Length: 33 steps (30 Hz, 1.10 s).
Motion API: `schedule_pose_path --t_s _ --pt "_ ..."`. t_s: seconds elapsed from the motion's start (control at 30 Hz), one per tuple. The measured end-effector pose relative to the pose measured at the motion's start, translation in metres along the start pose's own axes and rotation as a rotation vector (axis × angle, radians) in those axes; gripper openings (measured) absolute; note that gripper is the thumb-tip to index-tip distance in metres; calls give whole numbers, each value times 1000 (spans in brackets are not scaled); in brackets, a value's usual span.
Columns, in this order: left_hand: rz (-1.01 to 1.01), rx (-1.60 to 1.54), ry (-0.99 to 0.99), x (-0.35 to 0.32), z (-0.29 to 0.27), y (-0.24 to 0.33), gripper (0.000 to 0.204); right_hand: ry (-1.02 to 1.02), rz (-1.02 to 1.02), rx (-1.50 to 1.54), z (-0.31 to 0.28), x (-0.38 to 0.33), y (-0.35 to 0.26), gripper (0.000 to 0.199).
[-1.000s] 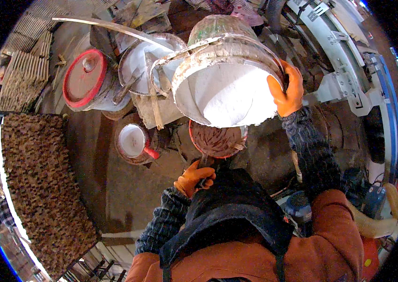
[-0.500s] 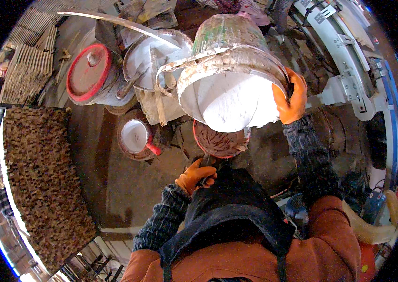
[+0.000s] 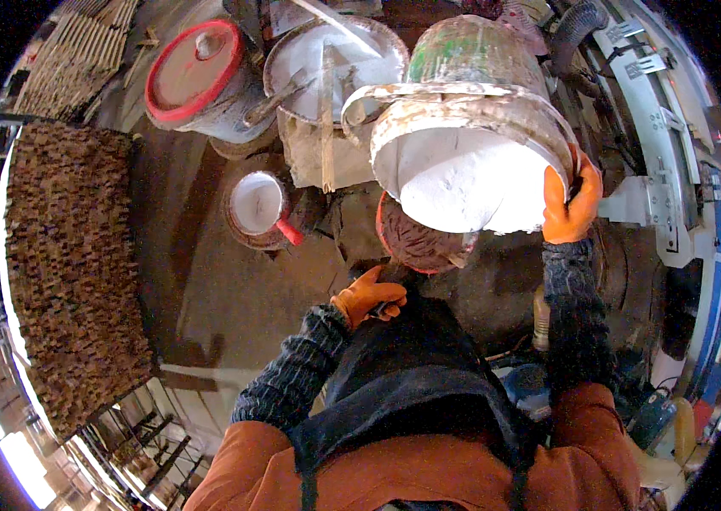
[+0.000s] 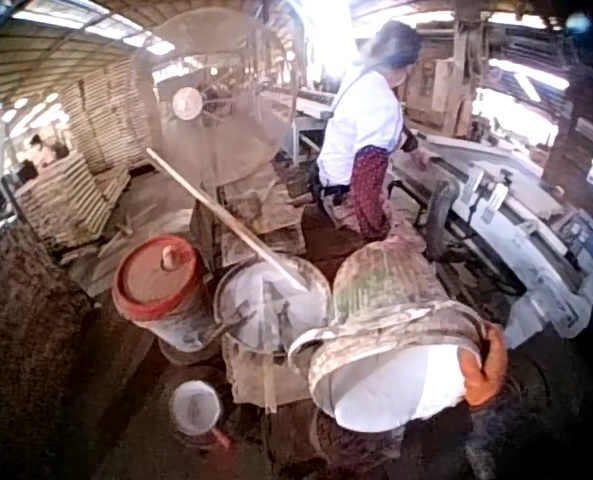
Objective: The person aligns and stacks wood panels on a pallet. They use a small brush to apply a white substance from a pot to the edges of the panels and refill the pot from a bucket at a nearby station.
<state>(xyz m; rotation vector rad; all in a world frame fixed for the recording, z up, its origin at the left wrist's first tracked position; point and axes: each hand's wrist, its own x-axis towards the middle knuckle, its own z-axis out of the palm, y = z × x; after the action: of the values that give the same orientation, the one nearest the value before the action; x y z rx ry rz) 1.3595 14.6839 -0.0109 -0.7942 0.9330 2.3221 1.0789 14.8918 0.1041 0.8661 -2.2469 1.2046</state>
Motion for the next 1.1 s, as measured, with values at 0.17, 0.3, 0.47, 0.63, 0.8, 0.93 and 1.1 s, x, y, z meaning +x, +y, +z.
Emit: schedule_pose_path --t_s 0.17,0.3,0.47,0.63,0.8,0.93,1.1 --pt "42 -5 14 2 5 2 38 -18 54 68 2 2 3 45" --pt "19 52 -17 0 3 4 37 -41 129 133 2 6 6 47" --pt "11 30 -15 3 2 1 40 -85 143 157 1 14 -1 48" --pt "17 22 1 1 3 2 46 -69 132 124 0 11 10 48" --pt "-11 85 27 -4 5 5 45 -70 159 149 1 15 8 49" --pt "17 155 -5 -16 5 10 42 -36 202 168 5 25 -1 50" --pt "70 187 -97 -26 11 16 37 -91 213 259 0 57 19 52"
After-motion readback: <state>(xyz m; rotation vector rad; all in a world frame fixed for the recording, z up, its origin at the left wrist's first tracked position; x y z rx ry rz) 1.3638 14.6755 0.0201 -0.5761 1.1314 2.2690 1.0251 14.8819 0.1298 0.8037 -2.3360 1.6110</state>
